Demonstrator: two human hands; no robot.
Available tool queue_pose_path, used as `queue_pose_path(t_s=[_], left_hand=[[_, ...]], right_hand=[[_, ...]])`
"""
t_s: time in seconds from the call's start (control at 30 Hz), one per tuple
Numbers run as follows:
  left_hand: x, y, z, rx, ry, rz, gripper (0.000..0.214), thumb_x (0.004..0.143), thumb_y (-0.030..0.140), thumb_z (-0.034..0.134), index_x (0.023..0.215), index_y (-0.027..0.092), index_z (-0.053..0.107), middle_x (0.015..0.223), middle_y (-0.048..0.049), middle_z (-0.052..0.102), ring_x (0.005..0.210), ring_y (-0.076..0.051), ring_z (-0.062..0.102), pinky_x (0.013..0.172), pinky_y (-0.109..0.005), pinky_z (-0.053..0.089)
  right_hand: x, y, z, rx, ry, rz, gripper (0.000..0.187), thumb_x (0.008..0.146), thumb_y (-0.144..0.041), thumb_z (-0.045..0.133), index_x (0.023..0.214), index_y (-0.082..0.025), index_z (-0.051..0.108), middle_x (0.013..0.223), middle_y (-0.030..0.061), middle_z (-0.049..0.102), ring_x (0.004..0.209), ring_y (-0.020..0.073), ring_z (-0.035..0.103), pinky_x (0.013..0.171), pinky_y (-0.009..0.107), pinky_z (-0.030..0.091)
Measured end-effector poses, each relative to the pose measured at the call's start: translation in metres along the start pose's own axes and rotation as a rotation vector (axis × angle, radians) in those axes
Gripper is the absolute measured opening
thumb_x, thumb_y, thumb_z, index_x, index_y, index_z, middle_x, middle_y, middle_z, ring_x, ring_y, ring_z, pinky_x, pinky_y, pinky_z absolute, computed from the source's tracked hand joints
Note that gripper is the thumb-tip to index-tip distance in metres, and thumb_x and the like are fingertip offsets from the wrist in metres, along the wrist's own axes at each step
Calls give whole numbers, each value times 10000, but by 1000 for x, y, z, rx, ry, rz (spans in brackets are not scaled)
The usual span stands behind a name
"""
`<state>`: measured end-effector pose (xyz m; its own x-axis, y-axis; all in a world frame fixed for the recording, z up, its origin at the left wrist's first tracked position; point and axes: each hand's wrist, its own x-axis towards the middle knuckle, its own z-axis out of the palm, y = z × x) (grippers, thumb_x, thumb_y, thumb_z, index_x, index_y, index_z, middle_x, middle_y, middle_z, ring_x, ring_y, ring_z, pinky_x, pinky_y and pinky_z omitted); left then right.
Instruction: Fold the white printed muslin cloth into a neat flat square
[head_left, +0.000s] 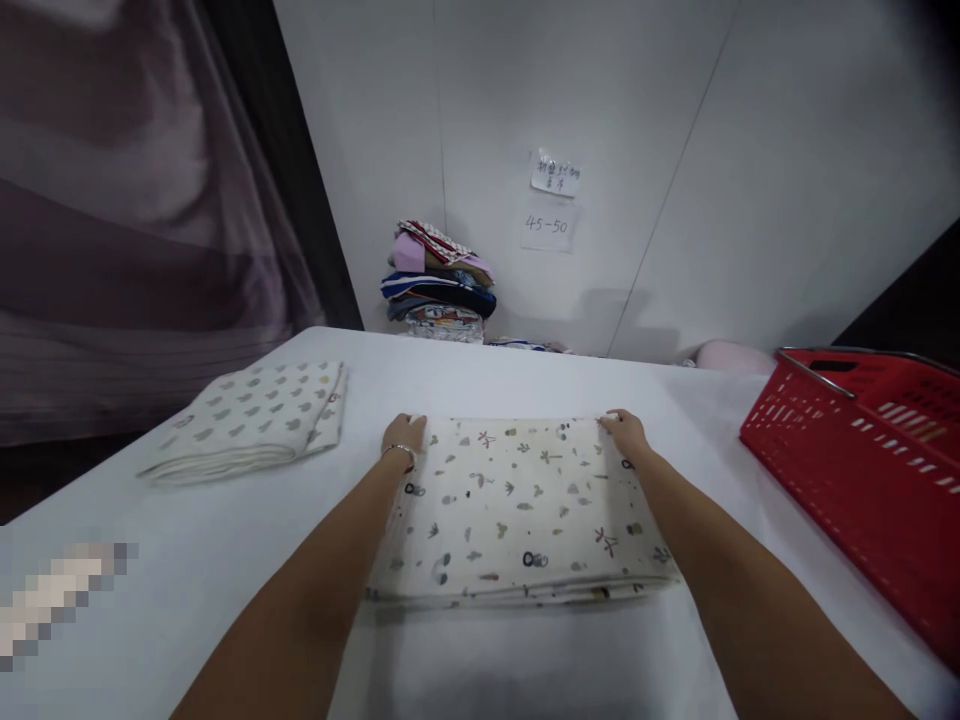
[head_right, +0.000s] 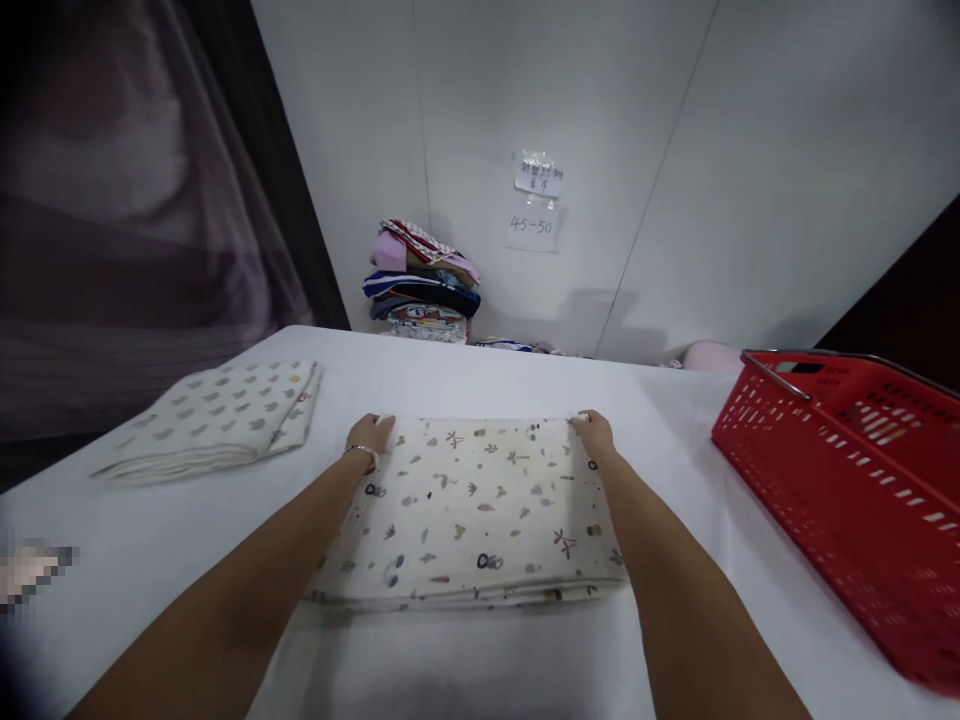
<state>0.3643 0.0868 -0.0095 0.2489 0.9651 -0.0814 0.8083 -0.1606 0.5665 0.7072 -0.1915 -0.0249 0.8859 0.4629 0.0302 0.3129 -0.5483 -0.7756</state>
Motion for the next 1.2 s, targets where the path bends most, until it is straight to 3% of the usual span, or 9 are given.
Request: queue_pose_path(t_s=[0.17, 0.3, 0.43, 0.57, 0.7, 0.83, 0.9, 1.1, 1.2], left_hand=[[-9, 5, -5, 105, 21, 56, 552, 841, 428, 419, 1293, 112, 439, 1330, -177, 488, 1208, -295, 463, 967, -399, 381], [-33, 24, 7, 326, 73, 396, 587, 873, 437, 346, 1378, 139, 348, 1487, -122, 284, 1375, -264, 210, 1107, -447, 183], [-60, 45, 37, 452, -118, 681, 636, 880, 528, 278, 1418, 189, 302, 1525, -58, 191, 1405, -245, 106, 1129, -480, 69], [-72, 46, 57, 486, -234, 688, 716, 861, 618, 205, 1439, 199, 255, 1528, -52, 171, 1408, -249, 88, 1122, -508, 63], [-68, 45, 59, 497, -245, 676, 725, 858, 628, 186, 1442, 202, 247, 1530, -49, 162, 1409, -242, 85, 1124, -497, 65], [-65, 49, 53, 501, -278, 661, 710, 856, 619, 226, 1439, 215, 255, 1534, -57, 138, 1411, -250, 72, 1117, -497, 90], [-72, 41, 44, 497, -272, 667, 699, 855, 610, 252, 1431, 216, 279, 1537, -65, 119, 1410, -262, 70, 1108, -496, 130], [-112, -43, 5, 557, -137, 735, 650, 852, 568, 318, 1376, 192, 397, 1500, -102, 246, 1385, -291, 188, 1090, -539, 154], [-124, -67, -2, 559, -62, 789, 622, 860, 537, 323, 1368, 189, 407, 1481, -96, 299, 1375, -275, 226, 1101, -519, 142]], right_hand=[[-7, -2, -5, -239, -3, -36, 559, 734, -373, 609, 1233, -129, 543, 1217, 170, 569, 1151, 326, 486, 951, 421, 363], [-39, -36, 16, -554, -106, -417, 531, 885, -375, 418, 1359, -137, 408, 1441, 136, 358, 1344, 271, 255, 1083, 430, 181], [-77, -72, 59, -593, -381, -701, 649, 901, -543, 321, 1430, -169, 292, 1525, 75, 167, 1401, 240, 88, 1114, 436, 68], [-92, -75, 86, -609, -504, -747, 715, 887, -628, 226, 1452, -189, 239, 1526, 75, 153, 1402, 254, 81, 1108, 472, 50], [-90, -71, 89, -595, -517, -723, 717, 884, -639, 208, 1452, -202, 241, 1523, 71, 170, 1399, 255, 102, 1106, 483, 51], [-96, -78, 77, -577, -538, -693, 684, 896, -606, 245, 1436, -187, 282, 1520, 97, 178, 1397, 267, 111, 1100, 497, 81], [-107, -72, 61, -574, -491, -669, 673, 899, -593, 263, 1435, -186, 284, 1522, 103, 163, 1398, 269, 101, 1099, 496, 89], [-156, 6, -13, -649, -343, -517, 661, 902, -590, 261, 1440, -206, 277, 1517, 90, 189, 1398, 263, 112, 1099, 504, 99], [-168, 33, -32, -649, -331, -447, 658, 910, -580, 247, 1447, -201, 254, 1517, 78, 189, 1399, 239, 115, 1101, 488, 129]])
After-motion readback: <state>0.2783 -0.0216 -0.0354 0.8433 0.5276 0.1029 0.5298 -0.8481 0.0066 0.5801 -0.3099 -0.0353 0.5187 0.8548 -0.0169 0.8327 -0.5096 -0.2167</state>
